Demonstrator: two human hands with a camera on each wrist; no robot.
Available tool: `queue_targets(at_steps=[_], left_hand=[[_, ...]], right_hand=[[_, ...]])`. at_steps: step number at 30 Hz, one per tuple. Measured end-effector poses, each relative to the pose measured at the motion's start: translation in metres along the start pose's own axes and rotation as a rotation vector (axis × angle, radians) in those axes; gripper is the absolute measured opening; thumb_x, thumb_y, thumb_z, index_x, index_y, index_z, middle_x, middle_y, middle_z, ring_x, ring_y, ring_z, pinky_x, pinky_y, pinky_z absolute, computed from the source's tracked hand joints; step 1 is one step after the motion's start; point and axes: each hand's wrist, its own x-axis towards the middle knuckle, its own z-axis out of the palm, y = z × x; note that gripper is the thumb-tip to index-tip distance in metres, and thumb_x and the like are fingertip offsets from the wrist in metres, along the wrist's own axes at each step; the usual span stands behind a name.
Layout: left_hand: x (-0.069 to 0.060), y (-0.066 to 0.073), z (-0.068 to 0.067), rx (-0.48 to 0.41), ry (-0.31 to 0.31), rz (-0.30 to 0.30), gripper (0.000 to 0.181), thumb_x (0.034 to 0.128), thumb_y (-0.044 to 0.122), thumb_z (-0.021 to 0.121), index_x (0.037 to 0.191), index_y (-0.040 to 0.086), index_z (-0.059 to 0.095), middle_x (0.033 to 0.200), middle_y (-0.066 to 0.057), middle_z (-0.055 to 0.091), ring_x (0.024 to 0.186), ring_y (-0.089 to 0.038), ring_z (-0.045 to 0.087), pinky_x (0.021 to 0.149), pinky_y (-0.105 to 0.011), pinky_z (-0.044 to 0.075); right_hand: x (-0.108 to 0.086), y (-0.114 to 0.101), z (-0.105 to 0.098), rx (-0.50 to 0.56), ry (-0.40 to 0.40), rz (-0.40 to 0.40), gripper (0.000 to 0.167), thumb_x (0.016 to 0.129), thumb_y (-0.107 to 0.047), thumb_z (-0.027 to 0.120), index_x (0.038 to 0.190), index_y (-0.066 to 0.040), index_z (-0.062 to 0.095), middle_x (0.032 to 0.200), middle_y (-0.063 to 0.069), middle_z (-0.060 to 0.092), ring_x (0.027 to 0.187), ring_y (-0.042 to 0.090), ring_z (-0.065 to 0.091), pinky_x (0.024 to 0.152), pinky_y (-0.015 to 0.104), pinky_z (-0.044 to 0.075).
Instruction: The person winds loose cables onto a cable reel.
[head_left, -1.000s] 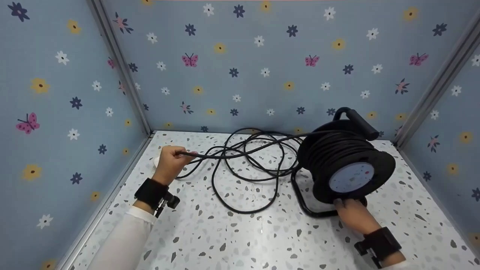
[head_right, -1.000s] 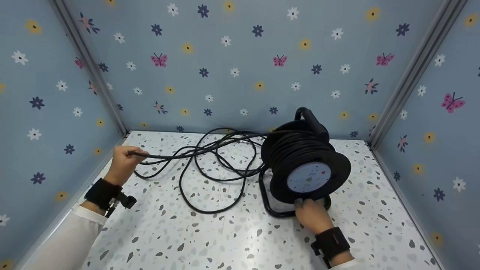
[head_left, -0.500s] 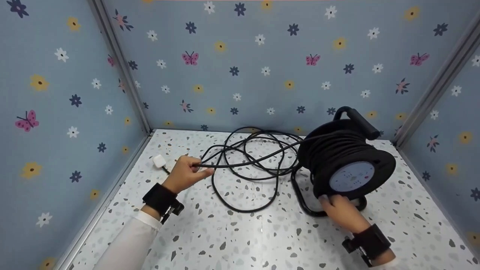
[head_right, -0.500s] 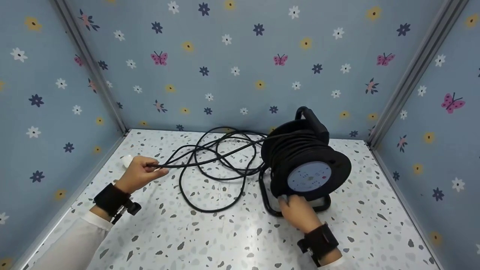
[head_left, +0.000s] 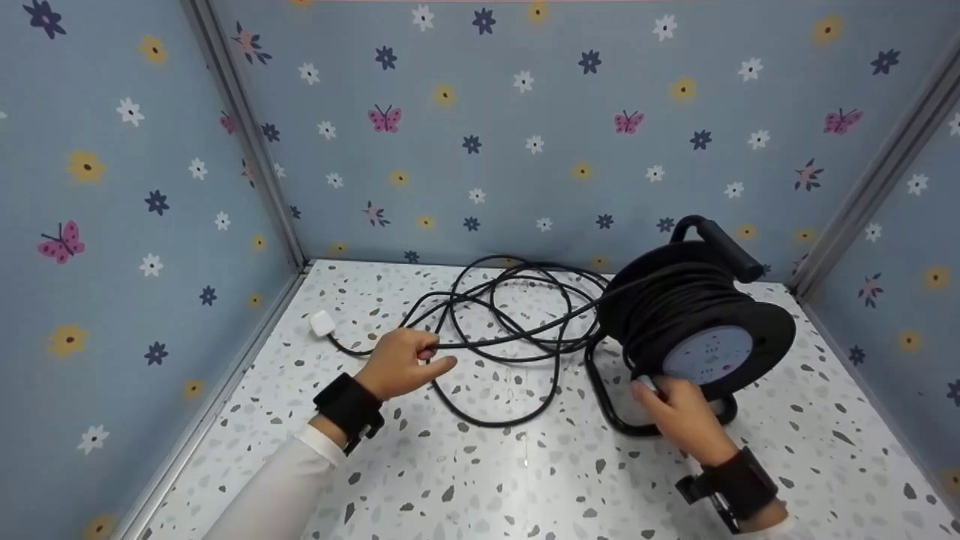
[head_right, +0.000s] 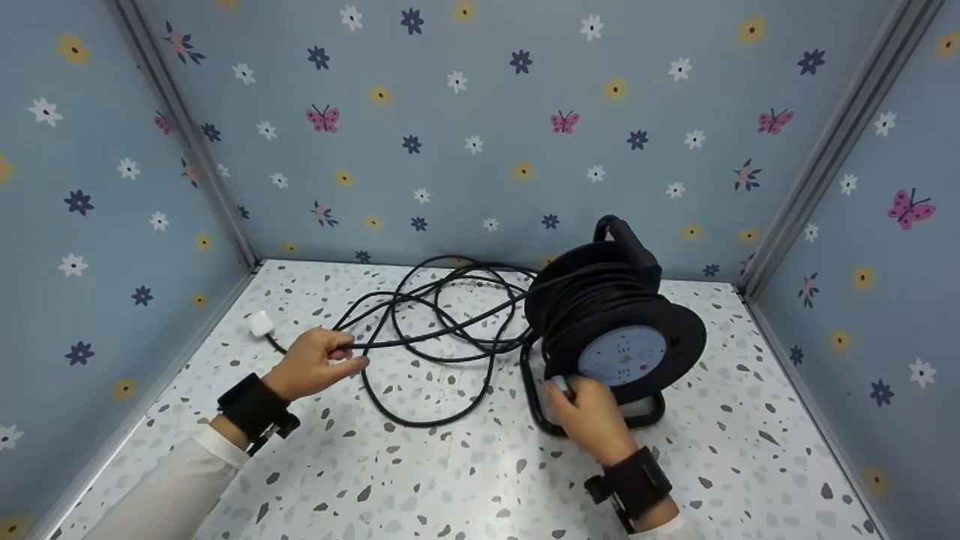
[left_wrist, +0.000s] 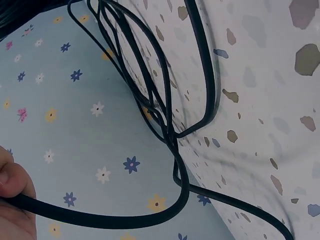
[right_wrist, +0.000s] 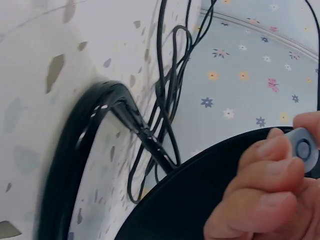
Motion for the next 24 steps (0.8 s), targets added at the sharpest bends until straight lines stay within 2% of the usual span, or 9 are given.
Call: queue_targets(at_steps=[5,8,11,15,20,24], left_hand=[[0.004,0.005,0.015,0.111,-0.003,0.048,0.048,0.0929,0.035,0.074,0.068,0.019,0.036,0.065,0.015,0.026,0.059,-0.003,0.026,0.062,-0.024,0.025],[0.008,0.010,0.022,0.132,-0.017,0.056,0.049,0.0942,0.038,0.073,0.069,0.020,0.036,0.065,0.015,0.026,0.059,-0.004,0.025,0.062,-0.024,0.025],[0.013,0.016,0.027,0.144,-0.040,0.060,0.047,0.0960,0.041,0.072,0.070,0.015,0.042,0.066,0.014,0.028,0.059,-0.004,0.026,0.062,-0.025,0.024],[0.019,0.024,0.036,0.157,-0.072,0.047,0.049,0.0984,0.044,0.069,0.070,0.011,0.045,0.065,0.013,0.028,0.059,-0.006,0.026,0.061,-0.026,0.023],[0.025,0.037,0.053,0.178,-0.074,0.020,0.049,0.1087,0.040,0.057,0.067,0.022,0.036,0.061,0.013,0.025,0.055,-0.006,0.025,0.058,-0.026,0.023],[0.029,0.048,0.066,0.173,-0.066,0.014,0.049,0.1125,0.029,0.048,0.065,0.023,0.036,0.058,0.014,0.025,0.053,-0.006,0.025,0.055,-0.026,0.025]], right_hand=[[-0.001,-0.008,0.003,0.080,0.095,-0.015,0.043,0.111,-0.019,0.062,0.070,-0.014,0.049,0.062,-0.008,0.041,0.053,0.009,0.040,0.057,0.027,0.037],[0.000,-0.014,0.002,0.122,0.139,-0.010,0.044,0.112,-0.019,0.060,0.070,-0.012,0.049,0.062,-0.007,0.042,0.053,0.009,0.039,0.058,0.026,0.036],[0.002,-0.021,-0.001,0.141,0.175,-0.008,0.045,0.113,-0.020,0.059,0.070,-0.012,0.049,0.062,-0.006,0.042,0.052,0.008,0.038,0.057,0.025,0.035],[0.005,-0.028,-0.009,0.116,0.227,-0.020,0.044,0.112,-0.020,0.060,0.070,-0.012,0.050,0.063,-0.007,0.043,0.052,0.007,0.038,0.055,0.024,0.034],[0.008,-0.035,-0.022,0.062,0.277,-0.048,0.043,0.112,-0.021,0.060,0.071,-0.009,0.052,0.064,-0.006,0.044,0.053,0.008,0.039,0.057,0.026,0.035],[0.010,-0.038,-0.033,0.035,0.306,-0.039,0.043,0.112,-0.024,0.059,0.073,-0.009,0.052,0.066,-0.004,0.045,0.055,0.010,0.041,0.057,0.027,0.035]])
